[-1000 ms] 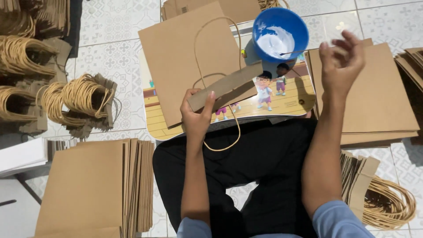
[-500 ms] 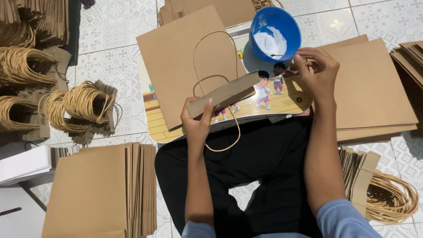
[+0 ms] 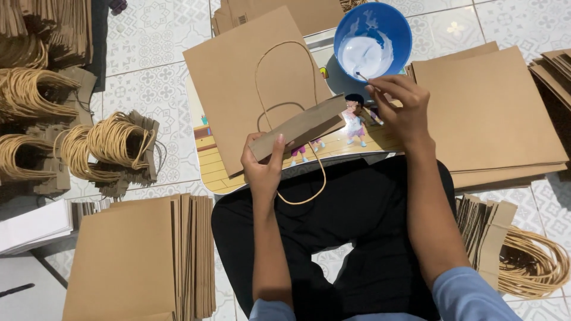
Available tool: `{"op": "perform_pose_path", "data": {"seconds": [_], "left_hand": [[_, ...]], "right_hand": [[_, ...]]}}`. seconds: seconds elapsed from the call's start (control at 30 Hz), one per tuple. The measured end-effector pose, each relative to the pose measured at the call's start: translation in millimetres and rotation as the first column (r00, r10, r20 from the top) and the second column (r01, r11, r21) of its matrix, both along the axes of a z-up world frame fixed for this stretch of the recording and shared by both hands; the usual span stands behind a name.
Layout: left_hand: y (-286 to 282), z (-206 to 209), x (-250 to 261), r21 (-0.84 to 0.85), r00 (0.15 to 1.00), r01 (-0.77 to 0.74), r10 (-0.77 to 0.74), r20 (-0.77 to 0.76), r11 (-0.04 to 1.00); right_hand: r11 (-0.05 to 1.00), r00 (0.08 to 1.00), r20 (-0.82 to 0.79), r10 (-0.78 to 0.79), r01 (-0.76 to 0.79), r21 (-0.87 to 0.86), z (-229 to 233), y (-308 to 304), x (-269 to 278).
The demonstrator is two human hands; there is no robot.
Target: Attaching paper handles to brown paper bags by applying glue to the handle ends and pressing them onto the bag surface.
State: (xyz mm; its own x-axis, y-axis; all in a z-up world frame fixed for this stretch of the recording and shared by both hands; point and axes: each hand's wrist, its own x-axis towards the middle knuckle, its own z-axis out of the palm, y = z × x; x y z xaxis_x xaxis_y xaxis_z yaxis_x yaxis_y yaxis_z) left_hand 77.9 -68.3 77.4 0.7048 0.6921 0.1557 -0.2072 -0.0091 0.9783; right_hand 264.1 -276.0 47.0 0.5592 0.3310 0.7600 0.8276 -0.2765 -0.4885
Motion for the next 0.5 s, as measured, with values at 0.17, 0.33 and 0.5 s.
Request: {"op": "perform_pose_path", "data": {"seconds": [0.17, 0.33, 0.5], "left_hand": [[2.1, -6.6, -0.2, 0.021, 1.000, -0.014, 0.015, -0.010, 1.000], [5.5, -11.2, 0.3, 0.052, 0.999, -0.034, 0.036, -0.040, 0.998], [11.6, -14.3, -1.8, 0.010, 0.997, 0.051, -0.050, -0.052, 0.999]], "right_hand": [[0.992, 0.998, 0.036, -0.060, 0.056, 0.118, -10.4, -5.7, 12.8], [0.978, 0.996, 0.043, -0.076, 0.066, 0.200, -5.2, -8.7, 21.0], [0.975, 0.978, 0.054, -0.200, 0.193, 0.109, -9.3, 2.2, 34.9]]}}
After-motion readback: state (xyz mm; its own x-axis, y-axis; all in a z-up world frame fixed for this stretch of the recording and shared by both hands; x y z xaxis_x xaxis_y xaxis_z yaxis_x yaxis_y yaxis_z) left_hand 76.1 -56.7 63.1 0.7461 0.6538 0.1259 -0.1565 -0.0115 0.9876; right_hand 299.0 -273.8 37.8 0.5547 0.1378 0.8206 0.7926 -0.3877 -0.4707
